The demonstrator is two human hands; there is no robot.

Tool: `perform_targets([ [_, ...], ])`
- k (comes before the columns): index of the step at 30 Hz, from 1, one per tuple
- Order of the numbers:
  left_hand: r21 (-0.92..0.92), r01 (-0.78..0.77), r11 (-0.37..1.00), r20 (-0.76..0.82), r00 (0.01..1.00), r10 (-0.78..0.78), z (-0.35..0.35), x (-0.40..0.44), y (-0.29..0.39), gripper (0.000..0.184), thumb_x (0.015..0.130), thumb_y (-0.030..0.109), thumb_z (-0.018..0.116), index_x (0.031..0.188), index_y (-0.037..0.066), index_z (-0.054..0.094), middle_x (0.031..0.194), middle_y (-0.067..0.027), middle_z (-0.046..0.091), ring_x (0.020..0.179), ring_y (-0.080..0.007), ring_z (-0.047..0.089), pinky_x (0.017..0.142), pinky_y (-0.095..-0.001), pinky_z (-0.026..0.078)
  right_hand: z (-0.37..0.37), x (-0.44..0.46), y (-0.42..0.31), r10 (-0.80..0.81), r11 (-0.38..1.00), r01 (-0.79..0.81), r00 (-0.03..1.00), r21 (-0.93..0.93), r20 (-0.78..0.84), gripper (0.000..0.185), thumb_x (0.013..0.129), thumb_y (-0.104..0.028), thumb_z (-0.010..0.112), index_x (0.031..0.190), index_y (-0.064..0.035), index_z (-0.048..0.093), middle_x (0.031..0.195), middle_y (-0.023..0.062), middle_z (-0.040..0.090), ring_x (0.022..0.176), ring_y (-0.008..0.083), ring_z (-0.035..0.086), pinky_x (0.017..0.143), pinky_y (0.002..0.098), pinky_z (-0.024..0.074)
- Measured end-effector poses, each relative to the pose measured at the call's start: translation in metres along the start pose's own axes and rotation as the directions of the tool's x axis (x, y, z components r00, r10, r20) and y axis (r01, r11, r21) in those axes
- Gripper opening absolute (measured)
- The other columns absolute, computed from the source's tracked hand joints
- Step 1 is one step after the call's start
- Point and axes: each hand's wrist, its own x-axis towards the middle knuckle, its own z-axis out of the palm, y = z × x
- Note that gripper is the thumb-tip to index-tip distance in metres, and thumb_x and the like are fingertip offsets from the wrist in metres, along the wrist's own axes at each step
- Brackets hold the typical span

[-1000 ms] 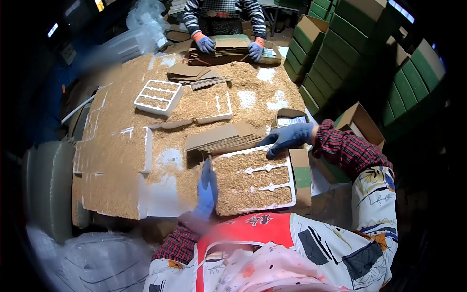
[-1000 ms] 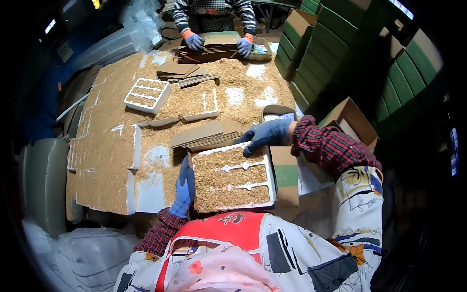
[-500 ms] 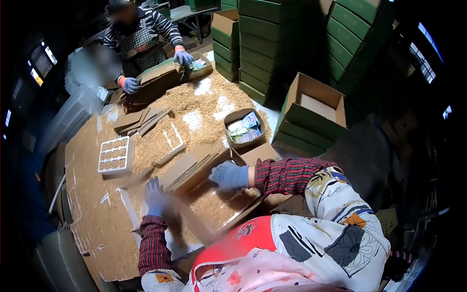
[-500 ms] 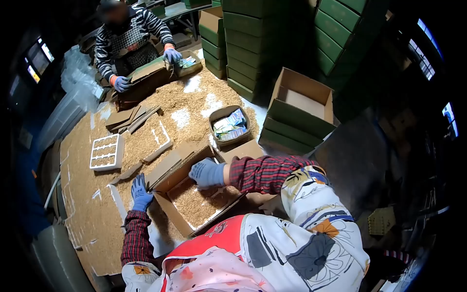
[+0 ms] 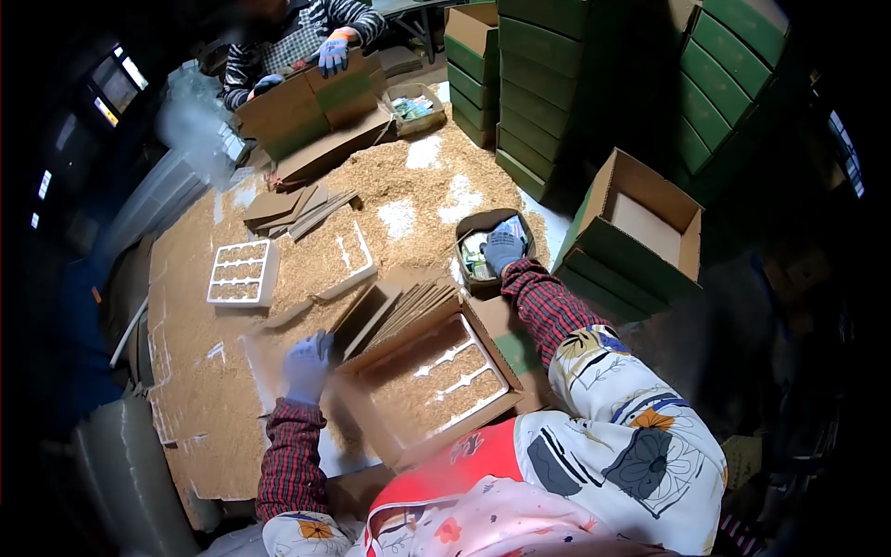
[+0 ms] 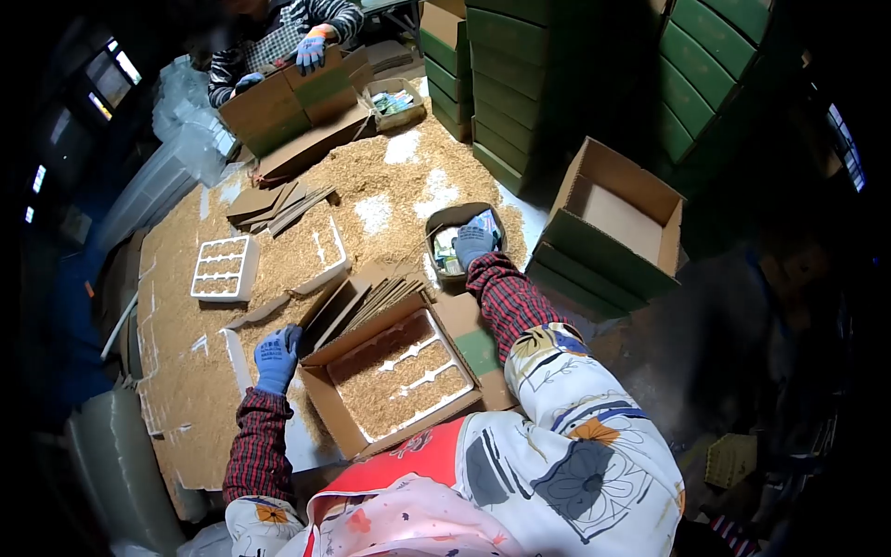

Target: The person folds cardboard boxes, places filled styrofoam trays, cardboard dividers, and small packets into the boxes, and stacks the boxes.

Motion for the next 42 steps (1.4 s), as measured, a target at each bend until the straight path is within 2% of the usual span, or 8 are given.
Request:
perform_targets([
  [12,-0.560,0.014,0.829,-0.214,0.964,-0.160,-0.051,-0.005,0.014,0.032,0.091,0.012,0.061,0.121,0.000,0.060,0.114,-0.0138,0.065,0.108,-0.0231,0.061,0.093,-0.0325,0.046,-0.025,-0.042,0.050,-0.083,0.888,0.251,0.911,0.385,-0.404,0.032,0.087,-0.038,0.053,0.099,-0.0140,0.071,0.106,0.0133,0.065,0.094,0.0335,0.062,0.085,0.0426,0.0477],
  [16,-0.576,-0.153,0.803,-0.328,0.943,-0.056,-0.064,-0.007,0.044,0.035,0.089,0.007,0.061,0.124,0.001,0.059,0.116,-0.0128,0.065,0.113,-0.0221,0.058,0.096,-0.0328,0.045,-0.058,-0.097,0.042,-0.065,0.402,0.431,0.894,0.808,-0.444,0.019,0.089,-0.019,0.061,0.091,-0.0018,0.069,0.092,0.0128,0.068,0.085,0.0229,0.064,0.080,0.0331,0.0492],
  [19,-0.397,-0.269,0.877,-0.405,0.909,0.096,-0.094,-0.026,0.074,0.036,0.085,0.003,0.063,0.121,0.003,0.061,0.117,-0.0134,0.064,0.110,-0.0286,0.060,0.093,-0.0359,0.046,-0.117,-0.200,0.018,-0.324,0.350,0.588,0.806,0.729,-0.495,0.012,0.086,-0.008,0.061,0.091,0.0031,0.064,0.111,0.0125,0.061,0.097,0.0207,0.060,0.085,0.0302,0.0480],
  [22,-0.206,-0.440,0.874,-0.414,0.848,0.330,-0.134,-0.054,0.114,0.032,0.081,0.003,0.063,0.113,0.007,0.064,0.114,-0.0128,0.063,0.102,-0.0320,0.061,0.088,-0.0380,0.049,-0.148,-0.278,0.000,-0.724,0.514,0.848,0.510,0.128,-0.465,0.020,0.082,-0.018,0.067,0.094,-0.0024,0.066,0.117,0.0149,0.058,0.106,0.0331,0.057,0.093,0.0409,0.0425],
  [30,0.051,-0.699,0.713,-0.113,0.705,0.700,-0.101,-0.118,0.141,0.045,0.076,0.013,0.061,0.120,0.013,0.061,0.120,-0.0052,0.059,0.088,-0.0221,0.060,0.077,-0.0346,0.051,-0.112,-0.274,0.036,-0.270,0.454,0.470,0.882,0.757,-0.386,0.029,0.088,-0.017,0.064,0.111,0.0005,0.063,0.109,0.0143,0.064,0.102,0.0233,0.060,0.088,0.0323,0.0472],
  [35,-0.376,-0.571,0.730,0.438,0.585,0.683,-0.057,-0.111,0.147,0.027,0.081,0.015,0.058,0.107,0.015,0.063,0.118,-0.0050,0.059,0.102,-0.0259,0.059,0.083,-0.0380,0.050,-0.091,-0.276,0.027,-0.366,0.382,0.415,0.888,0.826,-0.278,0.031,0.096,-0.020,0.054,0.117,0.0018,0.060,0.109,0.0116,0.064,0.097,0.0175,0.059,0.086,0.0280,0.0464],
  [40,-0.317,-0.573,0.756,0.511,0.569,0.645,-0.058,-0.106,0.149,0.024,0.088,0.019,0.057,0.110,0.012,0.063,0.116,-0.0084,0.060,0.105,-0.0286,0.059,0.091,-0.0399,0.046,-0.079,-0.257,0.024,-0.380,0.304,0.287,0.911,0.909,-0.160,0.043,0.100,-0.033,0.045,0.125,-0.0001,0.056,0.117,0.0108,0.061,0.104,0.0174,0.059,0.093,0.0280,0.0455],
  [42,-0.601,-0.441,0.667,0.068,0.803,0.593,-0.072,-0.108,0.145,0.029,0.090,0.019,0.056,0.116,0.007,0.062,0.120,-0.0132,0.059,0.110,-0.0328,0.056,0.096,-0.0403,0.043,-0.078,-0.252,0.027,-0.393,0.244,0.173,0.917,0.954,-0.066,0.049,0.101,-0.039,0.041,0.128,-0.0008,0.053,0.121,0.0105,0.060,0.107,0.0167,0.058,0.095,0.0283,0.0446],
])
